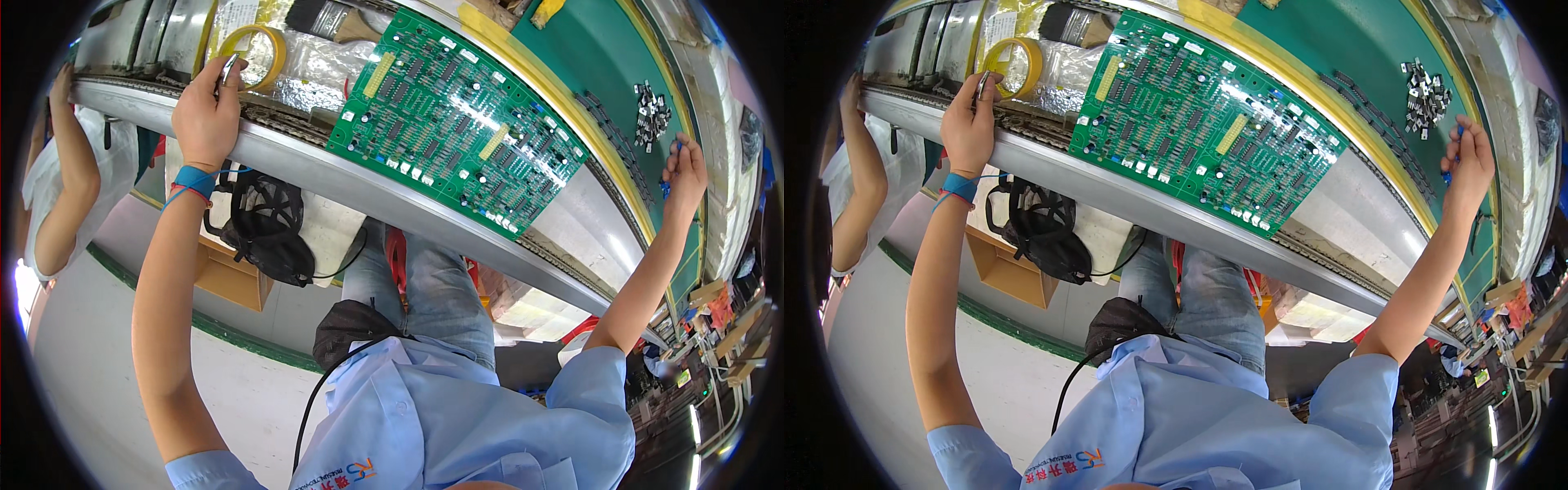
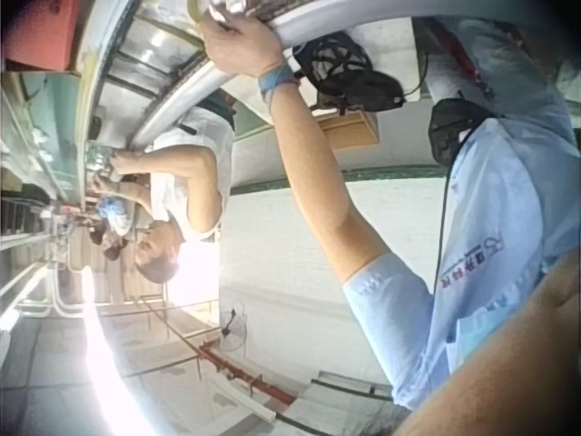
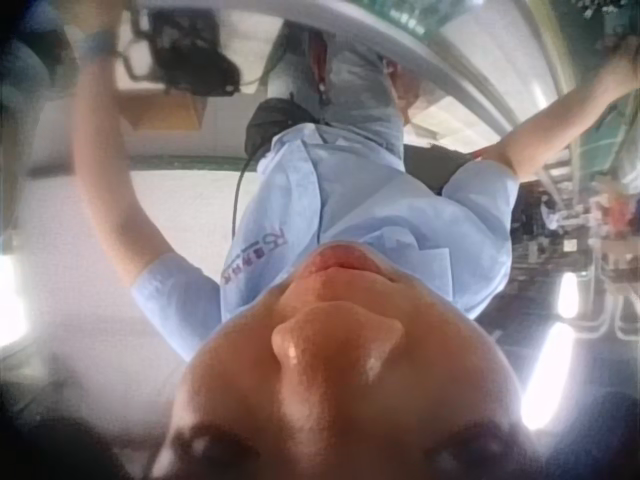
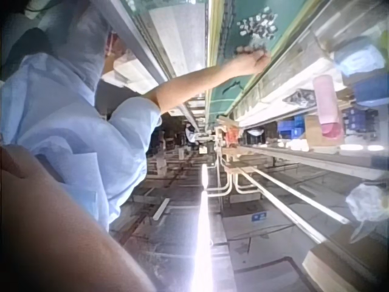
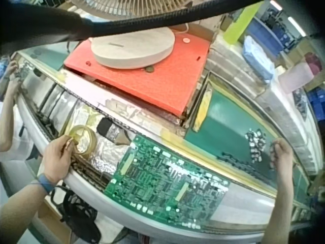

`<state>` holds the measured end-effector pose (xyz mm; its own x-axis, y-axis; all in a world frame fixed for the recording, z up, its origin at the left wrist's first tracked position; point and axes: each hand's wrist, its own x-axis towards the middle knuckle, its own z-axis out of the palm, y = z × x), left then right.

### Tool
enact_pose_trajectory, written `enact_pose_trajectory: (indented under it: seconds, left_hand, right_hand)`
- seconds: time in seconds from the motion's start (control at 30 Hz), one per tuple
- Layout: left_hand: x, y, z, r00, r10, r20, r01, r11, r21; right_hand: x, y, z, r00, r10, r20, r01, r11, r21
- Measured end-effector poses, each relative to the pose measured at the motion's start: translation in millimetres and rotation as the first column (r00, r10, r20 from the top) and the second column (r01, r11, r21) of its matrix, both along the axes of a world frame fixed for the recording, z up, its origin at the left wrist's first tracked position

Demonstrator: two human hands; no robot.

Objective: Assembling electronic components onto a printed circuit board.

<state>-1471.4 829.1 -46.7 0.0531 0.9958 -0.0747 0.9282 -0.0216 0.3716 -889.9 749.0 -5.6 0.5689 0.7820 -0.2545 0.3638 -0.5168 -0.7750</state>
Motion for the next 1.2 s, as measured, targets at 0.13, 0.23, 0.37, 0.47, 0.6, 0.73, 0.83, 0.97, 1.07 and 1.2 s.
enact_pose_trajectory:
  seconds: [0.13,0.23,0.37,0.47,0.6,0.73,0.83,0.97,1.07,1.2]
  left_hand:
    - [3.3,1.7,-0.4,0.999,0.007,0.052,-0.005,0.999,-0.032]
    - [4.8,4.0,1.5,0.999,0.001,0.046,0.001,1.0,-0.031]
    - [0.1,-1.9,-1.7,1.0,0.013,0.007,-0.013,1.0,-0.027]
    - [6.3,0.4,-1.0,0.998,0.018,0.057,-0.018,1.0,-0.012]
    - [3.6,-1.0,2.6,0.999,0.032,0.002,-0.032,0.999,-0.036]
    - [2.4,-0.8,0.7,1.0,0.001,0.029,-0.002,0.999,0.037]
    - [2.2,-1.5,-0.6,0.999,0.001,0.032,-0.002,0.999,0.051]
    - [3.0,-1.6,0.0,1.0,-0.015,0.025,0.013,0.998,0.065]
    - [2.1,-1.6,-0.1,1.0,-0.022,0.002,0.022,0.997,0.08]
    - [2.6,-1.3,-0.4,1.0,-0.015,0.005,0.014,0.997,0.079]
  right_hand:
    - [-78.2,27.8,30.8,0.978,0.185,0.097,-0.183,0.983,-0.027]
    - [-139.9,48.0,41.5,0.929,0.369,0.035,-0.371,0.927,0.053]
    - [-205.7,67.5,26.2,0.803,0.596,-0.005,-0.594,0.801,0.079]
    - [-240.0,90.4,-8.9,0.646,0.744,0.17,-0.504,0.248,0.827]
    - [-269.1,80.6,22.3,0.621,0.755,0.211,-0.784,0.603,0.148]
    - [-278.4,83.4,7.8,0.612,0.695,0.377,-0.775,0.623,0.109]
    - [-282.0,86.2,6.4,0.625,0.686,0.372,-0.751,0.658,0.049]
    - [-282.0,85.7,4.3,0.659,0.681,0.319,-0.729,0.683,0.048]
    - [-282.3,84.7,1.5,0.652,0.677,0.342,-0.736,0.674,0.069]
    - [-282.6,83.2,0.2,0.636,0.668,0.385,-0.741,0.668,0.066]
